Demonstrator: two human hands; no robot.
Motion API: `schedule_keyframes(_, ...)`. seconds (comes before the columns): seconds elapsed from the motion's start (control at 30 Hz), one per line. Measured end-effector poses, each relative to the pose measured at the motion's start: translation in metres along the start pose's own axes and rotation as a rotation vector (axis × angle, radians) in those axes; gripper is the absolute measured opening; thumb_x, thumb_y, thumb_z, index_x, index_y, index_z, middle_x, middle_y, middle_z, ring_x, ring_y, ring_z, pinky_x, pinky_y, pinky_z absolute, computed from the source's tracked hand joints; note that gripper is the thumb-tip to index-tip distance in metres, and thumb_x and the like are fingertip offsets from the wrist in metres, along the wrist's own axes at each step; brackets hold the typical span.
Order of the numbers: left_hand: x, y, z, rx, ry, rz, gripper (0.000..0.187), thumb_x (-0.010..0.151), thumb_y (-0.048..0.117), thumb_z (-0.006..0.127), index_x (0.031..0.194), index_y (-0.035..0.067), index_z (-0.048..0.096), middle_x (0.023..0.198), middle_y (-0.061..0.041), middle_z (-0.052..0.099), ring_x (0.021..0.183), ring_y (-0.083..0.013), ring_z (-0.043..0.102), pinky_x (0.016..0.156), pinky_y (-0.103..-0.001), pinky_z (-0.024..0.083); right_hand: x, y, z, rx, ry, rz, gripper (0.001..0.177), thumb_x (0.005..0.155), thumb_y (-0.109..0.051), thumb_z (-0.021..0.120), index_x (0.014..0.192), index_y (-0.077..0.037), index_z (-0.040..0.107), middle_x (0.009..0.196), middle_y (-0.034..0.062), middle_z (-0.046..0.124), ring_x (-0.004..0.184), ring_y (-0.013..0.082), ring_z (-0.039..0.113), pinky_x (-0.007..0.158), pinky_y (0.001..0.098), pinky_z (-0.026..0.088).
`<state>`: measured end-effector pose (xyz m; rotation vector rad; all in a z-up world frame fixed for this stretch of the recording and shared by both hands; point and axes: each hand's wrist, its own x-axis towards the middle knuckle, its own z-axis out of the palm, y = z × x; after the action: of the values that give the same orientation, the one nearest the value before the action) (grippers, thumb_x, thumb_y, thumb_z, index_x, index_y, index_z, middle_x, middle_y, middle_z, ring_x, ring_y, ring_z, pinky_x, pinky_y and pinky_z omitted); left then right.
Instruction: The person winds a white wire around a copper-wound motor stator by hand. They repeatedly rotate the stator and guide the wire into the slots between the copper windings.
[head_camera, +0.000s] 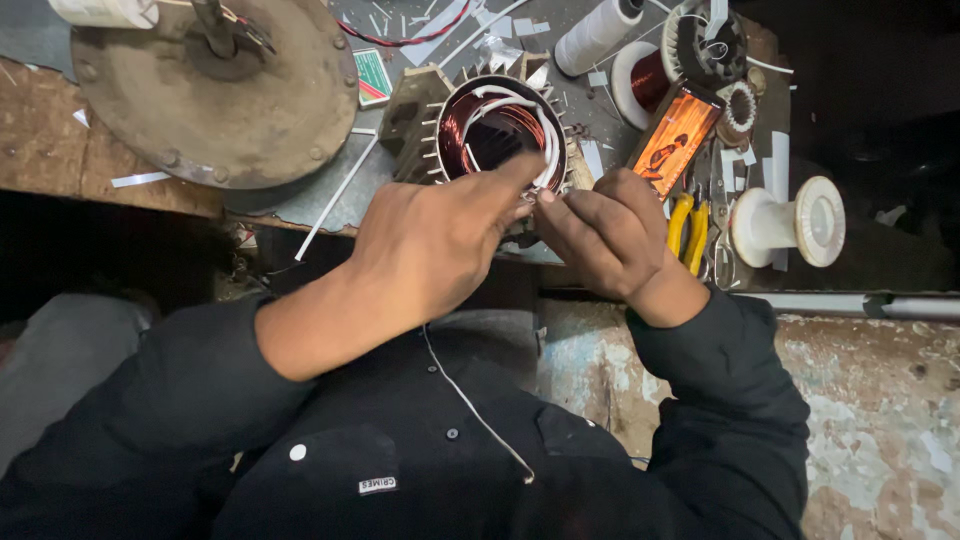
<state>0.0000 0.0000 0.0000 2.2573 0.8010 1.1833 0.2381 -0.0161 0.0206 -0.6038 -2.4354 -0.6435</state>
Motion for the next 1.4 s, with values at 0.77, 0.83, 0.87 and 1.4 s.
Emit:
schedule_keyframes(0.77, -0.011, -0.016, -0.004, 0.217, 0.236, -0.065, 0.025, 0.081, -0.005, 0.068, 0.101, 0.01, 0.065, 0.116, -0.014, 0.055, 0.092, -0.0339, 0.063, 0.068, -0.048, 0.049, -0.004, -0.01, -0.012, 0.133, -0.144, 0.21, 0.043, 0.074, 0.006, 0.075, 0.115, -0.003, 0.074, 0.073, 0.0057, 0.045, 0.063, 0.0263, 0.05, 0.055, 0.0406, 0.039)
schedule_keyframes(0.83, -0.015, -0.018, -0.007, 0.299, 0.253, -0.034, 0.024, 0.084, -0.001, 0.073, 0.103, 0.011, 0.066, 0.114, -0.013, 0.05, 0.099, -0.0343, 0.059, 0.072, -0.047, 0.048, -0.006, -0.011, -0.017, 0.191, -0.217, 0.282, 0.041, 0.076, 0.005, 0.075, 0.116, -0.004, 0.075, 0.074, 0.0065, 0.044, 0.064, 0.0275, 0.049, 0.057, 0.042, 0.038)
schedule_keyframes(0.87, -0.016, -0.017, -0.009, 0.32, 0.24, -0.036, 0.022, 0.087, 0.0, 0.076, 0.104, 0.011, 0.066, 0.113, -0.011, 0.051, 0.1, -0.033, 0.057, 0.073, -0.046, 0.048, -0.005, -0.013, -0.02, 0.214, -0.255, 0.31, 0.038, 0.077, 0.003, 0.075, 0.115, -0.004, 0.075, 0.075, 0.0072, 0.046, 0.065, 0.0284, 0.05, 0.058, 0.0428, 0.038)
schedule_keyframes(1.4, 0.007, -0.034, 0.053, 0.217, 0.49, 0.401, 0.016, 0.082, 0.019, 0.078, 0.09, 0.007, 0.072, 0.095, -0.005, 0.069, 0.104, -0.0292, 0.069, 0.099, -0.05, 0.04, 0.023, 0.005, -0.029, 1.618, -0.168, 1.02, 0.031, 0.113, -0.027, 0.051, 0.095, -0.003, 0.06, 0.1, 0.0085, 0.067, 0.098, 0.0212, 0.061, 0.099, 0.0397, 0.05)
